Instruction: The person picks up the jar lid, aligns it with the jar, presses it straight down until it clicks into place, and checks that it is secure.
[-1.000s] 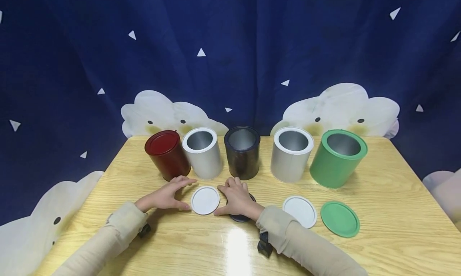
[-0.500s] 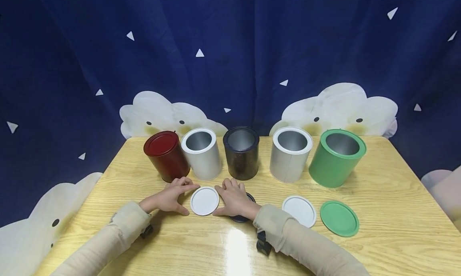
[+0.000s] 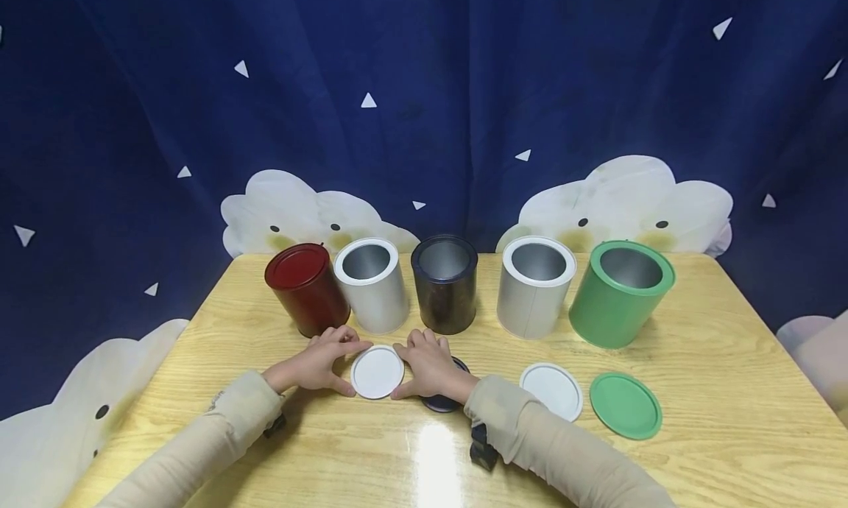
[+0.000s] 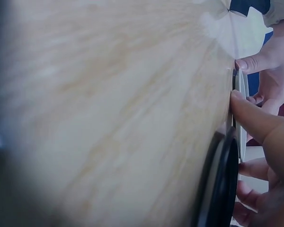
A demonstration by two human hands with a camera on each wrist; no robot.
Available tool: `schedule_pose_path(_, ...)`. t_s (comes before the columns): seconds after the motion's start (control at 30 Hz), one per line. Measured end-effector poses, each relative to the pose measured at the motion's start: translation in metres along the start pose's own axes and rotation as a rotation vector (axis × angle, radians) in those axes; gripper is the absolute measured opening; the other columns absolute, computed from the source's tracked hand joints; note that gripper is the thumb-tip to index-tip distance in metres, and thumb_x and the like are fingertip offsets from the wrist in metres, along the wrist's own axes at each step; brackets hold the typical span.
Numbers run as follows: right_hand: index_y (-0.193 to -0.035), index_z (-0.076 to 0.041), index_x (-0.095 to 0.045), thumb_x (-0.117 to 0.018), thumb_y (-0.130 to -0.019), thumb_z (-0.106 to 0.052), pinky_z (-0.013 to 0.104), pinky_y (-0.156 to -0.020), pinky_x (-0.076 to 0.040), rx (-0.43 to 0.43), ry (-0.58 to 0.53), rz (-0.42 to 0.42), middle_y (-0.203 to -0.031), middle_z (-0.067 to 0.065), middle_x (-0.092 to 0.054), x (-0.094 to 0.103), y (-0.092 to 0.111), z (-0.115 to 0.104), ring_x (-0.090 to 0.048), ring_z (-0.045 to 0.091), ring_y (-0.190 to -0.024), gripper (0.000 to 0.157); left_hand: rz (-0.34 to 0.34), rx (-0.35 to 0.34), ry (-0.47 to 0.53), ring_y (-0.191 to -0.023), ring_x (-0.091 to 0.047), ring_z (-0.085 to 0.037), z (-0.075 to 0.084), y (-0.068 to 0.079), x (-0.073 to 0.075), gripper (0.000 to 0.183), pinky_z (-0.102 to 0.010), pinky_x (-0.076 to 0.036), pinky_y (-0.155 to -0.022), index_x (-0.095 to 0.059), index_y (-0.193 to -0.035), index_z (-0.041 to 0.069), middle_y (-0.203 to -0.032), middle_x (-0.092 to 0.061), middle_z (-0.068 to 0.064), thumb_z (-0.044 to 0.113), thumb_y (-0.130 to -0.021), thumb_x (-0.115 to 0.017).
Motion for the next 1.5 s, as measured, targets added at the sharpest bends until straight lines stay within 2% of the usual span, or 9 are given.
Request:
schedule_pose_path(0.43, -0.124, -0.007, -0.058, -0.079, -0.062, -0.046, 0.036, -0.065, -0.026, 0.001, -0.051, 0.031, -0.092, 0.001, -0.043, 0.006, -0.005, 0.000, -0.033, 0.020, -0.082, 0.076, 0.004, -0.011, -0.039, -0.096, -0.038, -0.022, 0.003, -0.002, 0.007, 0.073, -0.036, -0.028, -0.070, -0.054, -0.127, 0.007, -0.107, -0.045, -0.004, 0.034, -0.065, -0.080)
schedule_pose_path(0.63, -0.124, -0.010, -0.058, -0.079, -0.063, -0.046, 0.037, -0.067, -0.027, 0.019, -0.062, 0.040, -0.095, 0.002, -0.047, 0.011, -0.008, 0.004, -0.036, 0.021, -0.084, 0.074, 0.002, -0.027, 0.003, -0.099, -0.039, -0.025, 0.002, -0.004, 0.012, 0.072, -0.038, -0.029, -0.072, -0.052, -0.129, 0.005, -0.110, -0.047, -0.009, 0.033, -0.068, -0.079)
schedule_pose_path(0.8, -0.125, -0.007, -0.057, -0.079, -0.063, -0.044, 0.035, -0.066, -0.027, 0.050, -0.118, 0.055, -0.097, 0.003, -0.048, 0.014, -0.009, 0.006, -0.036, 0.020, -0.085, 0.075, -0.001, -0.037, 0.062, -0.101, -0.039, -0.026, -0.002, -0.004, 0.014, 0.074, -0.039, -0.029, -0.074, -0.050, -0.130, 0.004, -0.110, -0.047, -0.011, 0.033, -0.068, -0.078)
schedule_pose_path(1.23, -0.120, -0.005, -0.059, -0.082, -0.062, -0.036, 0.029, -0.066, -0.027, 0.149, -0.261, 0.135, -0.094, 0.005, -0.052, 0.027, -0.004, 0.008, -0.037, 0.016, -0.081, 0.070, 0.097, -0.154, 0.130, -0.102, -0.040, -0.024, 0.001, 0.002, 0.026, 0.071, -0.040, -0.033, -0.085, -0.052, -0.128, 0.003, -0.110, -0.050, -0.009, 0.030, -0.069, -0.079)
schedule_pose_path(1.37, -0.120, -0.006, -0.060, -0.082, -0.062, -0.036, 0.029, -0.066, -0.027, 0.140, -0.280, 0.113, -0.095, 0.005, -0.052, 0.025, -0.004, 0.006, -0.036, 0.015, -0.082, 0.069, 0.077, -0.157, 0.158, -0.102, -0.040, -0.022, 0.003, 0.006, 0.027, 0.071, -0.039, -0.035, -0.086, -0.051, -0.129, 0.002, -0.111, -0.050, -0.008, 0.028, -0.068, -0.079)
schedule_pose_path(1.5, -0.121, -0.006, -0.060, -0.081, -0.063, -0.037, 0.029, -0.067, -0.028, 0.132, -0.298, 0.069, -0.096, 0.006, -0.053, 0.018, 0.000, 0.001, -0.036, 0.014, -0.082, 0.069, 0.044, -0.161, 0.171, -0.102, -0.041, -0.022, 0.005, 0.011, 0.022, 0.071, -0.038, -0.036, -0.086, -0.051, -0.128, 0.002, -0.110, -0.051, -0.007, 0.028, -0.068, -0.079)
Point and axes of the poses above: each hand's wrist, its own y-axis away from the middle knuckle, its own x-axis out of the back of the hand, z = x × y, the point moved 4 cm from there along -y, towards the middle knuckle
